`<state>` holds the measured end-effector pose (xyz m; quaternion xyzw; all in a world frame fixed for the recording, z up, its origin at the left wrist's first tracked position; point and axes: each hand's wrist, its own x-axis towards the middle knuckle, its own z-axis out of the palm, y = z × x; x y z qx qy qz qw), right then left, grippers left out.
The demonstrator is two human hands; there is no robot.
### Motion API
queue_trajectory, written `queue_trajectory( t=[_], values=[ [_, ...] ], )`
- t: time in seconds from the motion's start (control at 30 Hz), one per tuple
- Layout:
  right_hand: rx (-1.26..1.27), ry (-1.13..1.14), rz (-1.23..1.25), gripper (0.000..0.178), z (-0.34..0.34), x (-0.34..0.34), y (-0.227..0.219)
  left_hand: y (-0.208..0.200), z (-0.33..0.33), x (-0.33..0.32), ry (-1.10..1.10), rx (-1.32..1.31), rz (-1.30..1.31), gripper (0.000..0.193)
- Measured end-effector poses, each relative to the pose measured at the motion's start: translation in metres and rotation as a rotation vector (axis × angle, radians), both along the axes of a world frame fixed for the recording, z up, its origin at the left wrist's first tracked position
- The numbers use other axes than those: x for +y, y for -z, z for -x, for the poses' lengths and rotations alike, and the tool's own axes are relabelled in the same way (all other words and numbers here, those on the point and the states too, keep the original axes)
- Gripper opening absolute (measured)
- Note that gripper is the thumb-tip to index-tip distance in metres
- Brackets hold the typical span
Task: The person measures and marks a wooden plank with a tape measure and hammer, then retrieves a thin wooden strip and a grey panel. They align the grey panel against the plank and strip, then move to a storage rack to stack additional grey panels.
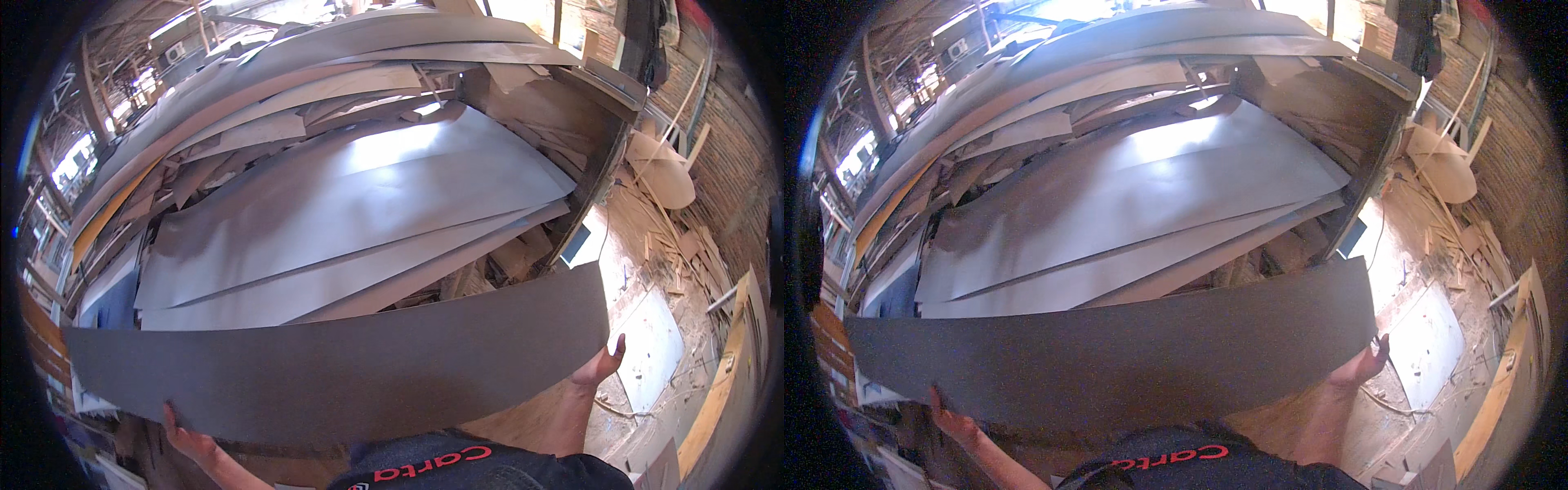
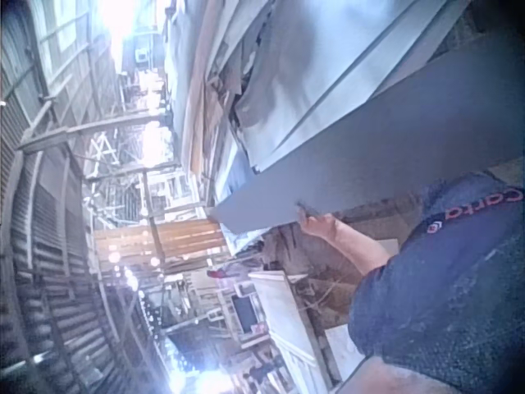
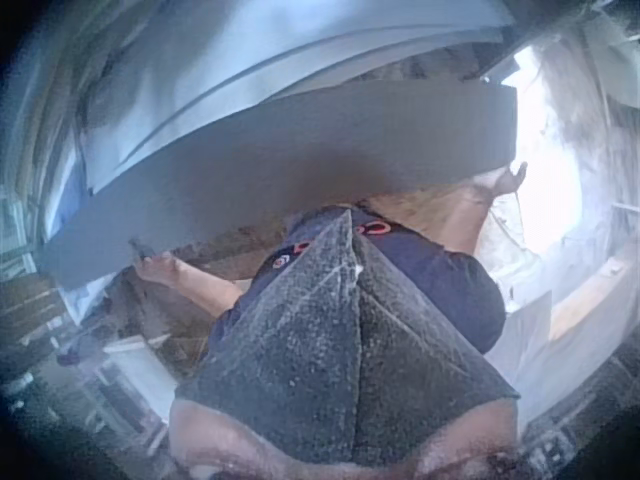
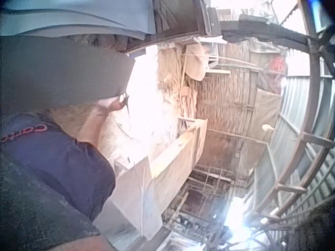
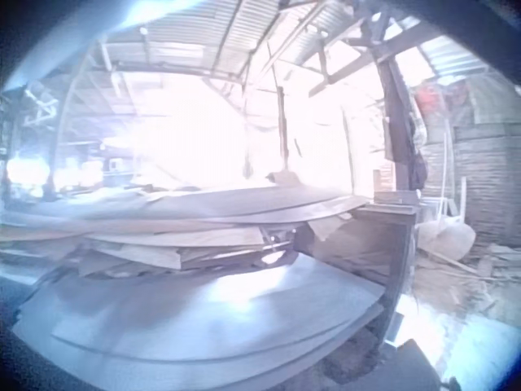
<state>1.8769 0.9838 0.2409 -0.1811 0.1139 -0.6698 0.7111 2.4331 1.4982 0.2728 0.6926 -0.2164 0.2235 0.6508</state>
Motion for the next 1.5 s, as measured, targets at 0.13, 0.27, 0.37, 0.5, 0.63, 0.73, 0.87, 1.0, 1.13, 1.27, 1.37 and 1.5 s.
queue_trajectory(
  t=[0.13, 0.27, 0.37, 0.5, 0.63, 0.73, 0.87, 1.0, 1.13, 1.27, 1.37, 1.5],
  values=[
    [0.289, 0.317, -0.069, 0.066, -0.023, 0.005, -0.051, -0.036, -0.04, 0.015, 0.031, -0.146, -0.097, 0.058],
    [0.736, 0.516, 0.181, 0.053, -0.072, 0.002, -0.085, -0.035, -0.135, 0.084, 0.206, 0.44, 0.586, 0.052],
    [1.229, 0.916, 0.746, 0.053, -0.105, 0.001, -0.11, -0.04, -0.152, 0.099, -0.416, 0.06, -0.654, 0.041],
    [0.619, 0.551, 0.173, 0.056, -0.225, 0.01, -0.183, -0.039, -0.171, 0.118, -0.515, 0.035, -0.464, 0.039],
    [0.51, 0.464, 0.383, 0.057, -0.275, -0.021, -0.212, -0.026, -0.192, 0.126, -0.503, 0.046, -0.274, 0.037],
    [0.461, 0.358, 0.456, 0.051, -0.313, -0.045, -0.235, -0.015, -0.2, 0.135, -0.519, 0.03, -0.169, 0.037],
    [0.363, 0.227, 0.461, 0.038, -0.352, -0.125, -0.242, 0.005, -0.211, 0.142, -0.525, -0.038, -0.025, 0.036],
    [0.251, 0.074, 0.637, 0.03, -0.413, -0.163, -0.285, 0.027, -0.224, 0.146, -0.499, -0.247, 0.068, 0.037],
    [0.192, 0.087, 0.605, 0.033, -0.452, -0.25, -0.305, -0.056, -0.2, 0.024, -1.018, -0.772, -0.843, 0.024],
    [1.584, 1.146, 1.077, 0.047, -0.468, -0.379, -0.303, -0.095, -0.26, -0.011, -0.61, -0.867, -0.554, 0.021],
    [1.343, 1.064, 1.19, 0.059, -0.456, -0.497, -0.319, -0.136, -0.297, -0.083, -0.921, -0.798, -1.36, 0.033],
    [0.996, 0.742, 1.227, 0.04, -0.444, -0.622, -0.313, -0.213, -0.364, -0.226, 0.342, -0.076, 0.259, 0.036]
  ],
)
